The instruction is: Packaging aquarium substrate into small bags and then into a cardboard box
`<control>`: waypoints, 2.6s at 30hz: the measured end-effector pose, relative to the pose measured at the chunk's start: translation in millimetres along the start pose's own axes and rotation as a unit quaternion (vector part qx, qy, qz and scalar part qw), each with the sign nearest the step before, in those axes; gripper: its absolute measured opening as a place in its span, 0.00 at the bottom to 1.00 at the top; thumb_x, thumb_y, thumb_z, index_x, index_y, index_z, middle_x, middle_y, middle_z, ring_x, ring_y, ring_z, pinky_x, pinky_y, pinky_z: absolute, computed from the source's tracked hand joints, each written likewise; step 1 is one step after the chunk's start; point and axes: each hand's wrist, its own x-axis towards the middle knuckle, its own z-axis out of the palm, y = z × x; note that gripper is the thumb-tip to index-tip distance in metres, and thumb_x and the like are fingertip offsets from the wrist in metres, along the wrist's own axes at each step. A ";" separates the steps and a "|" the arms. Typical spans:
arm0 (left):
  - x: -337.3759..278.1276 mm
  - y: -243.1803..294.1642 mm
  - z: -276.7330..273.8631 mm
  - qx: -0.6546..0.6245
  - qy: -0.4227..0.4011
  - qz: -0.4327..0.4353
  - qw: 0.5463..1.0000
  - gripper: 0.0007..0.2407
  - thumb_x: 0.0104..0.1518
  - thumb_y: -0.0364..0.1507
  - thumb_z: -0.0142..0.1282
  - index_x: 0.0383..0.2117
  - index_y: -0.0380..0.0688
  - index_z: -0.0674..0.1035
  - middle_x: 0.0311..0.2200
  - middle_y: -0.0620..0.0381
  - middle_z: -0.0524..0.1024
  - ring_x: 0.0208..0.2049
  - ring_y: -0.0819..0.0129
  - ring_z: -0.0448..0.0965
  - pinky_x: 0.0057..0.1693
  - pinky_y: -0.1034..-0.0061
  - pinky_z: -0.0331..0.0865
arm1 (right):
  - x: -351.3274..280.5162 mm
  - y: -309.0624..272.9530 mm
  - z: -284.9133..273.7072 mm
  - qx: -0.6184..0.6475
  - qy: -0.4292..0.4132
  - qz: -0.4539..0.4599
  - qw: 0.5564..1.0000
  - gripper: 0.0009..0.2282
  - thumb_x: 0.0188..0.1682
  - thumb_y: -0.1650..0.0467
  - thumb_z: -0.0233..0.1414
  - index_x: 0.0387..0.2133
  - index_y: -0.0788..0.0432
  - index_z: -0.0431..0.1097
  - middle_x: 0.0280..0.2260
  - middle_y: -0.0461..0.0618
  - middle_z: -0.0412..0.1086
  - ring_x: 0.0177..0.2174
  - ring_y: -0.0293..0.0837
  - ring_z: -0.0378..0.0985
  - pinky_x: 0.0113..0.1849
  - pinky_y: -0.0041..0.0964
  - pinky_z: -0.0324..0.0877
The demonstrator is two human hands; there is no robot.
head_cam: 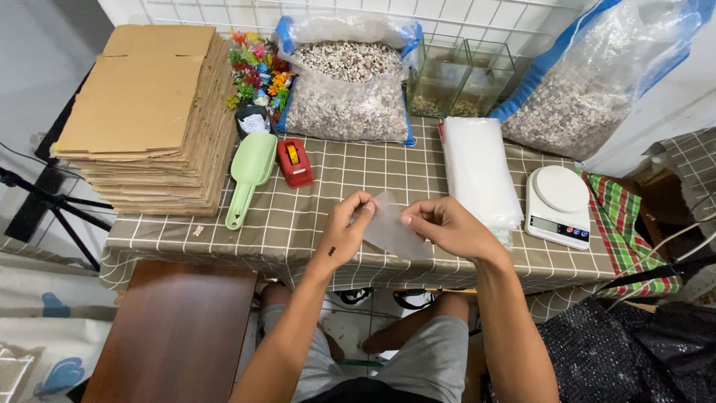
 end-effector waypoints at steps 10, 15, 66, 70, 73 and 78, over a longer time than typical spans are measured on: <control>10.9 5.1 -1.9 0.024 0.007 0.006 1.000 0.07 0.64 0.27 0.48 0.29 0.44 0.78 0.21 0.55 0.73 0.27 0.69 0.69 0.40 0.73 0.67 | 2.5 -19.5 5.5 -0.015 0.018 -0.022 0.999 0.07 0.49 0.74 0.56 0.28 0.65 0.81 0.13 0.51 0.69 0.18 0.39 0.66 0.25 0.31 0.65; 9.6 25.8 7.8 0.109 0.126 0.064 0.984 0.14 0.61 0.30 0.53 0.52 0.39 0.74 0.40 0.34 0.77 0.41 0.40 0.79 0.49 0.54 0.72 | 10.4 -4.3 8.7 0.022 0.085 -0.016 0.996 0.03 0.43 0.77 0.61 0.25 0.67 0.81 0.13 0.49 0.69 0.17 0.37 0.66 0.24 0.28 0.63; 99.8 81.6 -117.2 0.551 0.071 0.005 0.831 0.18 0.66 0.43 0.51 0.53 0.46 0.78 0.32 0.38 0.77 0.37 0.31 0.81 0.41 0.43 0.72 | 56.3 36.5 -19.4 0.046 0.222 -0.072 0.971 0.07 0.46 0.77 0.59 0.38 0.64 0.77 0.19 0.50 0.74 0.17 0.34 0.70 0.25 0.25 0.69; 193.3 120.0 -87.1 0.584 0.012 -0.117 0.803 0.18 0.64 0.43 0.59 0.53 0.47 0.79 0.35 0.56 0.83 0.29 0.65 0.80 0.37 0.72 0.77 | 57.0 26.3 -17.8 0.053 0.211 -0.057 0.974 0.06 0.52 0.73 0.54 0.37 0.61 0.79 0.21 0.46 0.74 0.20 0.30 0.67 0.24 0.23 0.62; 265.2 93.6 -75.8 0.638 0.007 -0.064 0.768 0.22 0.58 0.48 0.68 0.19 0.42 0.80 0.21 0.56 0.76 0.22 0.62 0.75 0.29 0.68 0.71 | 62.6 25.2 -18.1 0.057 0.194 -0.034 0.979 0.06 0.51 0.73 0.55 0.37 0.62 0.78 0.21 0.49 0.74 0.19 0.32 0.68 0.24 0.25 0.64; 338.5 45.4 -47.2 0.648 0.055 -0.090 0.755 0.14 0.45 0.35 0.68 0.35 0.46 0.81 0.34 0.51 0.77 0.37 0.47 0.80 0.38 0.57 0.76 | 72.6 34.8 -18.2 0.084 0.172 -0.018 0.981 0.06 0.51 0.73 0.55 0.37 0.64 0.79 0.22 0.49 0.75 0.21 0.33 0.70 0.25 0.26 0.66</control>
